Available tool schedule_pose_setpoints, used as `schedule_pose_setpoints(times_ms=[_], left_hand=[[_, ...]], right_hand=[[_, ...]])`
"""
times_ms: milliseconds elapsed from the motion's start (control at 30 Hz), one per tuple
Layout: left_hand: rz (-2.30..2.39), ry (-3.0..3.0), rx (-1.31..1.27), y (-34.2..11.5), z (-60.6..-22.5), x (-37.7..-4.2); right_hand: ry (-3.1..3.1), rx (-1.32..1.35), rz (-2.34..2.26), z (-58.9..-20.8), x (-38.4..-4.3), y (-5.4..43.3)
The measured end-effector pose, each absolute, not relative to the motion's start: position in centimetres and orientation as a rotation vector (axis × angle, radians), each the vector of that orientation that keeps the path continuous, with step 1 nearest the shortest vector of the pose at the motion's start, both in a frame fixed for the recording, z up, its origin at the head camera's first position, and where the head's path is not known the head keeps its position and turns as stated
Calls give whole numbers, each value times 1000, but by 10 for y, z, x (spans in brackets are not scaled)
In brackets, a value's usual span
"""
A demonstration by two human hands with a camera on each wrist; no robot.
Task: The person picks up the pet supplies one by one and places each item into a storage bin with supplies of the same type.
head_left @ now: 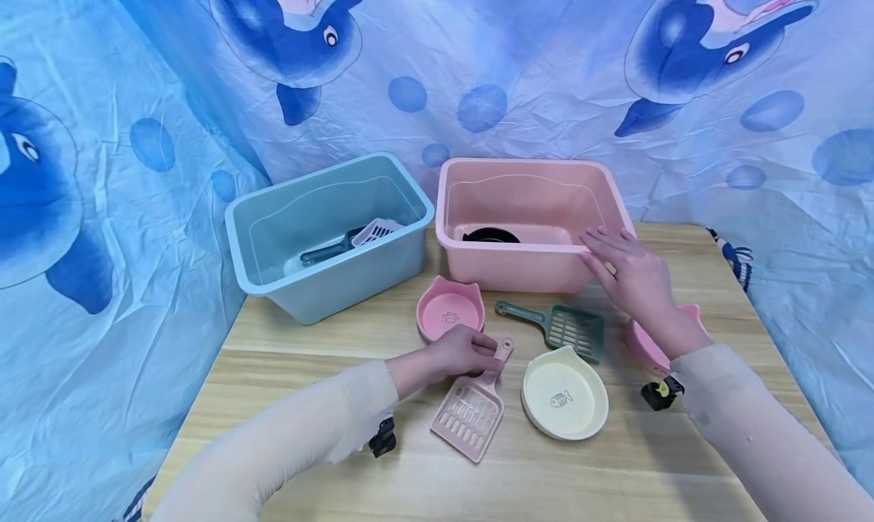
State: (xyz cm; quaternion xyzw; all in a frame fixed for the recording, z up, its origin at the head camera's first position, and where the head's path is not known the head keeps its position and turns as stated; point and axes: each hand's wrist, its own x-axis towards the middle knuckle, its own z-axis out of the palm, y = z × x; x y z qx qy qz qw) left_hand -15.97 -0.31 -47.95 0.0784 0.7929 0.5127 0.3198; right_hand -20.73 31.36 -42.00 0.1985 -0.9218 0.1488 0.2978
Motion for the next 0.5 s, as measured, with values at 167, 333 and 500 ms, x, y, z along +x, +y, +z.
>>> schedule_pose_setpoints(times_ms=[167,333,500], left_hand=[[1360,2114,170,2,-480,-156],[1336,2206,151,8,-482,-150],[1310,2263,126,10,-485,-145]], right_hand=[[-2461,522,399,-419,-207,314],[-2466,531,402,-416,-207,314],[-2467,538,411,-417,-205,314]])
